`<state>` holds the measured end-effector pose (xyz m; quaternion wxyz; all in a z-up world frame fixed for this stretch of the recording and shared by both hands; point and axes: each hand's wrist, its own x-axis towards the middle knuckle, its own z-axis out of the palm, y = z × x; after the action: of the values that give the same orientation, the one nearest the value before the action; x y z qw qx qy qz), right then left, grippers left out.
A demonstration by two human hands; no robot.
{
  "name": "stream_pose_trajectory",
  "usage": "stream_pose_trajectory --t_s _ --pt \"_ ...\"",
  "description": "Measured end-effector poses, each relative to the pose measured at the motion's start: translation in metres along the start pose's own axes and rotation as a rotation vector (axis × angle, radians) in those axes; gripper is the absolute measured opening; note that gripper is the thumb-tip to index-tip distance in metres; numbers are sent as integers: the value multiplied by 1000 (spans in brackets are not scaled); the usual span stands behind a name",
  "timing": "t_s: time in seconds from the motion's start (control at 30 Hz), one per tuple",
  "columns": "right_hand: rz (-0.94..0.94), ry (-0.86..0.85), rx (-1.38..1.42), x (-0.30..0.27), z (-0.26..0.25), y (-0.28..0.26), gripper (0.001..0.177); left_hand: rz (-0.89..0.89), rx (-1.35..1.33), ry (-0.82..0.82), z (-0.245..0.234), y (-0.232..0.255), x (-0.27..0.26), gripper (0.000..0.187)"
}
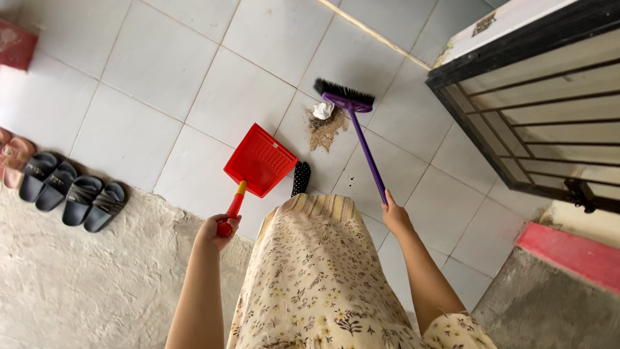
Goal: The person sweeps dirt and debris from a tiled and concrete floor into a pile using a purple broom and then collects it into a red dustpan.
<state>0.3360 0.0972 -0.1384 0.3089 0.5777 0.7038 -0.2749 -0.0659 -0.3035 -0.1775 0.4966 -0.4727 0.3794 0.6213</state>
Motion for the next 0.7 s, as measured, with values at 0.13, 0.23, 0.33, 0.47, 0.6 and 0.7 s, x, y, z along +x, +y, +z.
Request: stream_pose_trajectory --t_s 0.13,0.23,0.33,0.47,0.6,0.7 --pt "-139 136 -32 32 -24 -23 62 -10 -84 -30 -3 -4 15 63" --pt "-147 120 -91 54 -32 -51 60 -3 -101 -12 1 -8 26 62" --pt "-96 59 -133 47 -18 -61 58 38 -18 44 21 -5 34 58" --pt "-113 33 -209 24 -1 -26 64 4 -50 22 44 -6 47 56" --pt "-158 76 -196 28 -24 8 62 52 -89 36 70 -11 56 54" --pt "-173 89 -191 25 -34 9 62 78 -148 25 82 -16 61 52"
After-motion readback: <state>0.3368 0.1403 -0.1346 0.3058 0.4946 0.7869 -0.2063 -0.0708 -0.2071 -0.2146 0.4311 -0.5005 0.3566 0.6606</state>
